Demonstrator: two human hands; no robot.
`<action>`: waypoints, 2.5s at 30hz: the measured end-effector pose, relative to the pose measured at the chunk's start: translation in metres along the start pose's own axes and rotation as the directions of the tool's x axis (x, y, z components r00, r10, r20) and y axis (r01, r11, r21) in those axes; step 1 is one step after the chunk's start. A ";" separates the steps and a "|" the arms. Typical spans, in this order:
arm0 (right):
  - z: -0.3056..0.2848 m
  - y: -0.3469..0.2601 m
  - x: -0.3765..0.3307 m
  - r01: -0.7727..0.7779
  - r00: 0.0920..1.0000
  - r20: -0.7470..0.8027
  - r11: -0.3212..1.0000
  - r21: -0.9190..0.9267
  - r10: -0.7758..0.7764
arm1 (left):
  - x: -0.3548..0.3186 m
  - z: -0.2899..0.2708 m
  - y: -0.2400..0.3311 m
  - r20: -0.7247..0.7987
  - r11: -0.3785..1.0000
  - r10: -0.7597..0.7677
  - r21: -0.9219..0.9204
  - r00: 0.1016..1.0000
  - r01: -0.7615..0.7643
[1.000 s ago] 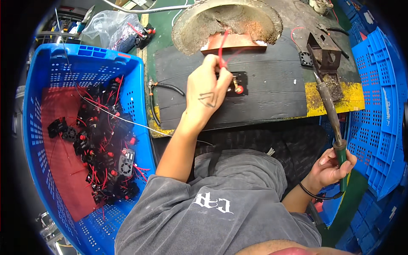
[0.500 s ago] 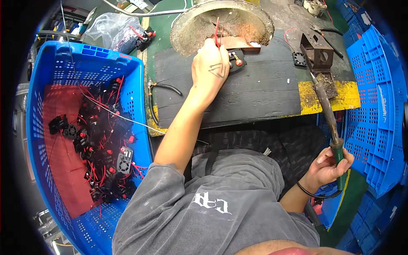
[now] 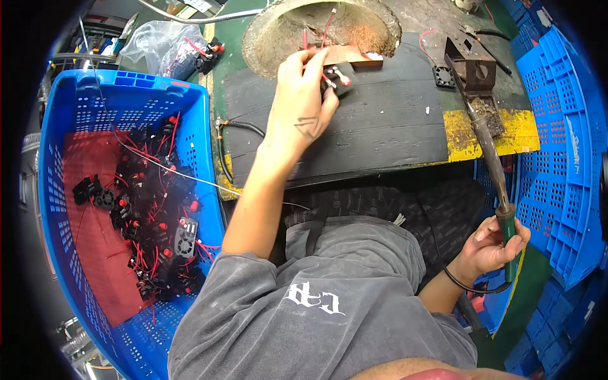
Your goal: Soldering wires to small cooling fan components at a factory workstation.
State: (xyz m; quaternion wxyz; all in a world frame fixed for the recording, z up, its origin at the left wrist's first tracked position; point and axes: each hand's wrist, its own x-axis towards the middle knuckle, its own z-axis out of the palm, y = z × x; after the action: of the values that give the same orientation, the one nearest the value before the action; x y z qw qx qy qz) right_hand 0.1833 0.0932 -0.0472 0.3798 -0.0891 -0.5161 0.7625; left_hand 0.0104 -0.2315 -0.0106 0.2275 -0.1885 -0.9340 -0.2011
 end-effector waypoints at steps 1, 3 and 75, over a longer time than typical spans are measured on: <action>0.001 0.000 0.000 -0.009 1.000 -0.007 1.000 0.013 0.010 | -0.003 -0.004 -0.003 0.063 0.996 0.075 -0.050 0.995 -0.072; 0.005 0.002 0.002 -0.015 1.000 0.002 0.999 -0.029 0.015 | -0.007 -0.011 -0.009 0.117 0.998 0.064 -0.027 0.991 -0.061; 0.039 0.041 0.019 -0.220 0.950 0.241 0.974 0.055 0.201 | -0.132 -0.133 -0.005 0.416 0.930 -0.366 0.194 0.833 0.312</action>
State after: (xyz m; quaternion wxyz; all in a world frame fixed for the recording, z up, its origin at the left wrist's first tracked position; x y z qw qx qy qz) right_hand 0.1294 0.0702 -0.0601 0.2364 -0.0378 -0.5135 0.8240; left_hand 0.1636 -0.3317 0.0297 -0.0206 -0.0469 -0.9896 -0.1344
